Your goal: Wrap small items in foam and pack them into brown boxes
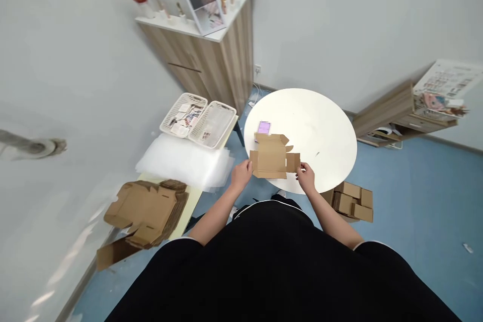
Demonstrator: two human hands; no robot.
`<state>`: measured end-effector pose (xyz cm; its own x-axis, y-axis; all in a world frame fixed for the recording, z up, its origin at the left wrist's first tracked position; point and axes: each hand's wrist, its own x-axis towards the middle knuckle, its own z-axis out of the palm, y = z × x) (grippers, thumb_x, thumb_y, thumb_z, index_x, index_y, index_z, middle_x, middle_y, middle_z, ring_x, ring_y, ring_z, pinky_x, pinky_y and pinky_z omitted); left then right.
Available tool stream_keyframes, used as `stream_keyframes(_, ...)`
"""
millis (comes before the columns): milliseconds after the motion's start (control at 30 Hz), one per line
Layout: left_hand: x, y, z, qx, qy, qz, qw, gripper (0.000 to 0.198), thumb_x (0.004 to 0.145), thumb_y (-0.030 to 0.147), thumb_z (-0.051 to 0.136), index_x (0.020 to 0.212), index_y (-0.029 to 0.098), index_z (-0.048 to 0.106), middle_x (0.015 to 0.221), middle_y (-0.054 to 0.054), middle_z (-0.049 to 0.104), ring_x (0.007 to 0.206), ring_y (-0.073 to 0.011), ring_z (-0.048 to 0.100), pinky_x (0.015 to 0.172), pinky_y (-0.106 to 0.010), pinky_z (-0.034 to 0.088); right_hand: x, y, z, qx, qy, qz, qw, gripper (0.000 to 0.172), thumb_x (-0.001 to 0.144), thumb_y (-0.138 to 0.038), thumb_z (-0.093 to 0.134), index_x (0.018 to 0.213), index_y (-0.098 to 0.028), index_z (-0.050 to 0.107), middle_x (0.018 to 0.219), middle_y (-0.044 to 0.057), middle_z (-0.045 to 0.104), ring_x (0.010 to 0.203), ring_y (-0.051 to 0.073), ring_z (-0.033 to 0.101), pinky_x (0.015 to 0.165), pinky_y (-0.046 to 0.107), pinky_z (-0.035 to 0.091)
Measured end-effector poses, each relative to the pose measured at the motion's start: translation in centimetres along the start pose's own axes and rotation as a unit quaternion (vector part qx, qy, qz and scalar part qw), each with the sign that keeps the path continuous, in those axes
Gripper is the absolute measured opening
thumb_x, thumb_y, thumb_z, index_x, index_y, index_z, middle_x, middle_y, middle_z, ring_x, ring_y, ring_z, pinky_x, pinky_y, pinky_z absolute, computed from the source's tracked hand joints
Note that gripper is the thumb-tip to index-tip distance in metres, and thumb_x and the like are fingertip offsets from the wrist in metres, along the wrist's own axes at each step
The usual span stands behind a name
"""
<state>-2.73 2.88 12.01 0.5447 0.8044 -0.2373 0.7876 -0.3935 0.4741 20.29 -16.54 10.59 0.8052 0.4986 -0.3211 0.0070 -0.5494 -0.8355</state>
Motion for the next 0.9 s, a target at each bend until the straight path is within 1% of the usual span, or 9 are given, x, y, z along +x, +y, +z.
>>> stream_keyframes(100,2.2,7.2,4.2,0.012,-0.052,0.039,0.998,0.029,0.108,0.032,0.044,0.107,0.021,0.070,0.100,-0.009,0.076,0.093,-0.0228,0.070,0.074,-0.029,0.039,2.4,3.8,-6.7,-0.006,0.033,0.040,0.999,0.041,0.080,-0.045,0.058,0.112,-0.020,0.064,0.098,0.003,0.066,0.065,0.015,0.066,0.054,0.027,0.056)
stream_keyframes(167,3.7,11.0,6.6,0.015,-0.088,0.054,0.995,0.029,0.109,0.034,0.043,0.110,0.022,0.069,0.101,-0.009,0.076,0.095,-0.0235,0.070,0.075,-0.029,0.041,3.9,5.8,-10.0,-0.018,0.052,0.060,0.997,0.041,0.080,-0.044,0.057,0.113,-0.020,0.064,0.098,0.003,0.066,0.066,0.015,0.068,0.056,0.027,0.057)
stream_keyframes(300,6.9,14.8,10.9,0.011,-0.146,0.035,0.989,0.029,0.108,0.036,0.044,0.108,0.021,0.069,0.099,-0.009,0.076,0.097,-0.0252,0.070,0.077,-0.030,0.045,7.2,8.6,-13.3,-0.052,0.054,0.099,0.992,0.040,0.083,-0.040,0.055,0.118,-0.021,0.064,0.099,0.003,0.069,0.069,0.016,0.071,0.059,0.027,0.058)
stream_keyframes(433,10.2,14.8,14.5,-0.023,-0.195,-0.004,0.981,0.026,0.107,0.033,0.046,0.108,0.020,0.069,0.104,-0.008,0.076,0.098,-0.0235,0.069,0.078,-0.029,0.047,10.2,10.9,-12.9,-0.104,0.009,0.158,0.982,0.038,0.086,-0.031,0.054,0.121,-0.021,0.064,0.095,0.003,0.071,0.069,0.016,0.070,0.063,0.028,0.057)
stream_keyframes(533,12.2,14.2,16.1,-0.035,-0.231,-0.022,0.972,0.025,0.105,0.031,0.047,0.108,0.020,0.069,0.108,-0.008,0.076,0.099,-0.0228,0.069,0.078,-0.028,0.047,11.6,12.5,-12.1,-0.132,-0.022,0.206,0.969,0.041,0.088,-0.027,0.054,0.127,-0.021,0.063,0.094,0.004,0.073,0.072,0.017,0.070,0.068,0.029,0.057)
stream_keyframes(600,13.2,13.7,16.6,-0.035,-0.251,-0.026,0.967,0.026,0.105,0.032,0.047,0.114,0.020,0.068,0.112,-0.009,0.075,0.102,-0.0235,0.069,0.080,-0.029,0.048,12.0,13.3,-11.9,-0.152,-0.040,0.226,0.961,0.046,0.089,-0.028,0.056,0.134,-0.020,0.060,0.102,0.007,0.075,0.085,0.021,0.073,0.076,0.031,0.057)
stream_keyframes(667,13.7,13.1,16.9,-0.033,-0.266,-0.019,0.963,0.034,0.105,0.034,0.047,0.133,0.020,0.061,0.117,-0.010,0.073,0.107,-0.0247,0.068,0.083,-0.030,0.049,12.3,13.8,-12.0,-0.181,-0.040,0.235,0.954,0.054,0.090,-0.035,0.058,0.141,-0.019,0.056,0.116,0.012,0.074,0.103,0.026,0.071,0.087,0.036,0.056)
stream_keyframes(800,13.2,11.5,17.1,0.005,-0.267,0.068,0.961,0.066,0.105,0.036,0.048,0.165,0.026,0.025,0.143,-0.014,0.058,0.123,-0.0277,0.062,0.088,-0.034,0.050,14.1,13.2,-12.7,-0.214,0.003,0.220,0.952,0.065,0.093,-0.048,0.055,0.149,-0.016,0.051,0.145,0.019,0.059,0.131,0.032,0.059,0.106,0.041,0.048)
stream_keyframes(900,12.0,10.6,17.5,0.063,-0.307,0.141,0.939,0.075,0.100,0.047,0.056,0.166,0.035,0.021,0.159,-0.014,0.040,0.132,-0.0321,0.055,0.093,-0.039,0.051,17.8,12.1,-12.6,-0.201,0.011,0.199,0.959,0.063,0.096,-0.047,0.051,0.151,-0.016,0.049,0.149,0.018,0.057,0.135,0.030,0.056,0.112,0.040,0.043)
